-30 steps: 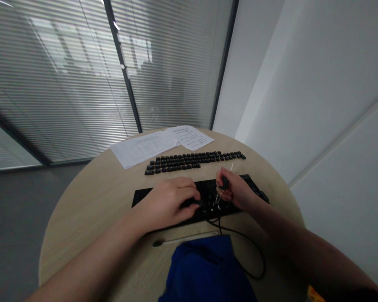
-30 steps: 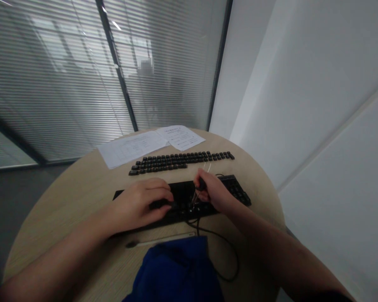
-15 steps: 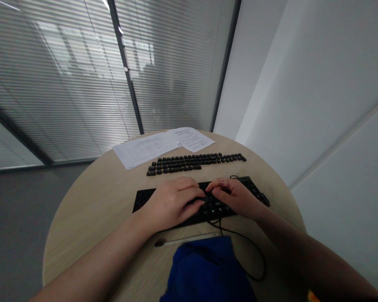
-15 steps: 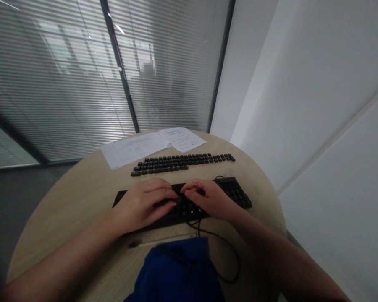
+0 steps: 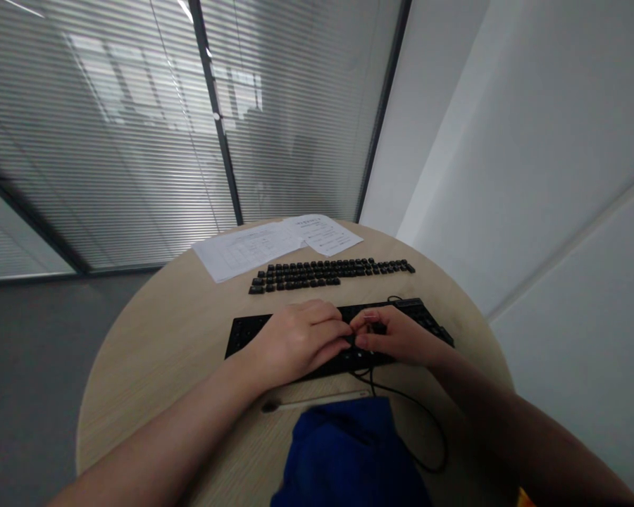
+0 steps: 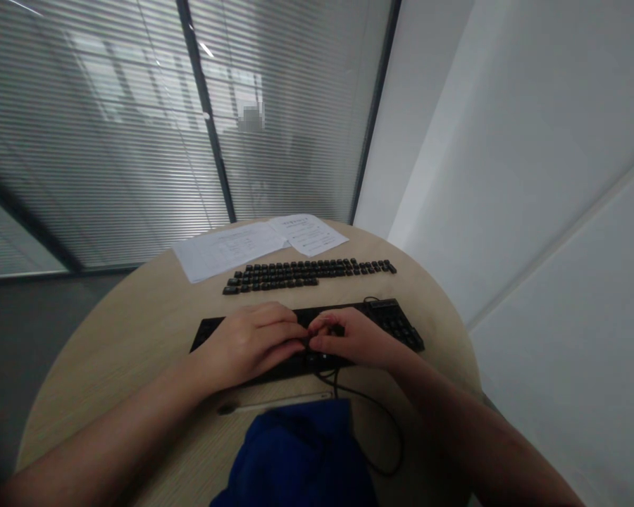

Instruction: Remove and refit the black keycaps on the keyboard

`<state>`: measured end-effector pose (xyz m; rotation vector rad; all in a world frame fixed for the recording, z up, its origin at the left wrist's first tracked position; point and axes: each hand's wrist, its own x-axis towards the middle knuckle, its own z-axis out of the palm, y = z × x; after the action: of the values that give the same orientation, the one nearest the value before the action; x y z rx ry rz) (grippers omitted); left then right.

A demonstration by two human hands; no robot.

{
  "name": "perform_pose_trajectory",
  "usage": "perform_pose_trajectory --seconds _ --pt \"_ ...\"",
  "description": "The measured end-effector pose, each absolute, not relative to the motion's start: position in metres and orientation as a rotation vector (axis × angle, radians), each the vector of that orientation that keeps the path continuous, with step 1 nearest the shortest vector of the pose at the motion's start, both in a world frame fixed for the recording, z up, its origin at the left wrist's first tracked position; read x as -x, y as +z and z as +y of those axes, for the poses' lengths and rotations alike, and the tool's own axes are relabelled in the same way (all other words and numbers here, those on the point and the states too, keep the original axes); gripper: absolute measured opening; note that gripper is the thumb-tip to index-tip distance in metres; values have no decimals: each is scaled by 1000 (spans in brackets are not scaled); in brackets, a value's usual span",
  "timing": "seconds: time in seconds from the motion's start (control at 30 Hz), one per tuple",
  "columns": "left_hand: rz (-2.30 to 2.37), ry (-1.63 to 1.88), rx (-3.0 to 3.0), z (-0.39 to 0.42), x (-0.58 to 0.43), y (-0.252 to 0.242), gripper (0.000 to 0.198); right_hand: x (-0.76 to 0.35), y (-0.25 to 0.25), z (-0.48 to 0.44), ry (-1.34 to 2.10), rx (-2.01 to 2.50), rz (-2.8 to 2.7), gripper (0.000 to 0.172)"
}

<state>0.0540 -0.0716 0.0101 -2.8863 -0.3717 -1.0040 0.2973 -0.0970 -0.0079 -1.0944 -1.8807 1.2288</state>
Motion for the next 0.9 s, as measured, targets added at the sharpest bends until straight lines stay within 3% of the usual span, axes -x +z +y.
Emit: perform_pose_trajectory --seconds 0.17,0.37,0.9 --pt "-540 -1014 2860 -51 -39 12 22 -317 -13 -80 984 1336 -1791 26" --pt "-865 -705 2947 -13 -13 6 18 -337 -21 -15 388 1667 -1979 23" --pt "-1005 -640 2961 9 0 -3 22 -314 -46 53 233 1866 -2178 25"
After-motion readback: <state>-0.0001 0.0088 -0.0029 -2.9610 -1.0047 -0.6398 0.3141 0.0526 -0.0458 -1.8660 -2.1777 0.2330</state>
